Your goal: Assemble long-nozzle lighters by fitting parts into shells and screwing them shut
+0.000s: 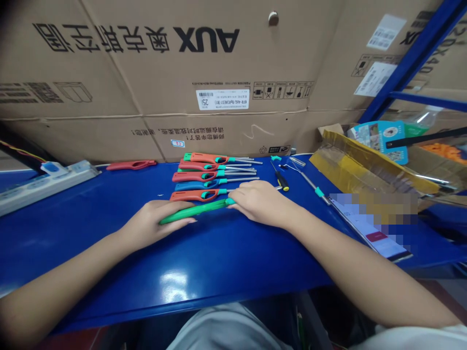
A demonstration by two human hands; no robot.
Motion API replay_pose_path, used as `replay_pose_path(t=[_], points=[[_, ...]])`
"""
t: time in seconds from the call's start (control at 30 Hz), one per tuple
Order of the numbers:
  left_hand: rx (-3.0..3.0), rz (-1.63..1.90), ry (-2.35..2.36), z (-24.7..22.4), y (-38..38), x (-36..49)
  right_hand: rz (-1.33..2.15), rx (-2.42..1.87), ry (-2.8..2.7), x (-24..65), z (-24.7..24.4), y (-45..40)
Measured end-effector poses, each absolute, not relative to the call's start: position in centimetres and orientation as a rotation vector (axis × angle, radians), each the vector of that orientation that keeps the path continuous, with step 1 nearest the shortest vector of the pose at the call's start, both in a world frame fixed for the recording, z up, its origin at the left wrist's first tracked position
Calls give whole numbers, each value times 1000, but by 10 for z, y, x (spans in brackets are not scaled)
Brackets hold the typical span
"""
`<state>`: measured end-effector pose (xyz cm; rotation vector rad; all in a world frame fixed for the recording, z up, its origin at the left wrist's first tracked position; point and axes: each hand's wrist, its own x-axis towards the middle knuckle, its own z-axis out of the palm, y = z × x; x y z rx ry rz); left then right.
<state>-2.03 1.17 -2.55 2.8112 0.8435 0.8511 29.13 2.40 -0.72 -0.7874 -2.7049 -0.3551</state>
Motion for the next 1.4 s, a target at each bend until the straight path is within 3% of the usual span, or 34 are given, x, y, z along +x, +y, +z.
replay_pose_path(t=[0.37, 0.93, 1.2, 1.4], points=[[2129, 802, 998, -18, 5, -8, -187, -736, -2682, 295, 6, 19], [934, 635, 879, -19, 0, 4, -444, -510, -2479, 280, -9, 15], [1803, 750, 1063, -19, -5, -4, -373, -503, -2580, 282, -17, 15], [2369, 594, 938, -20, 6, -12, -331, -615, -2686, 284, -18, 19]])
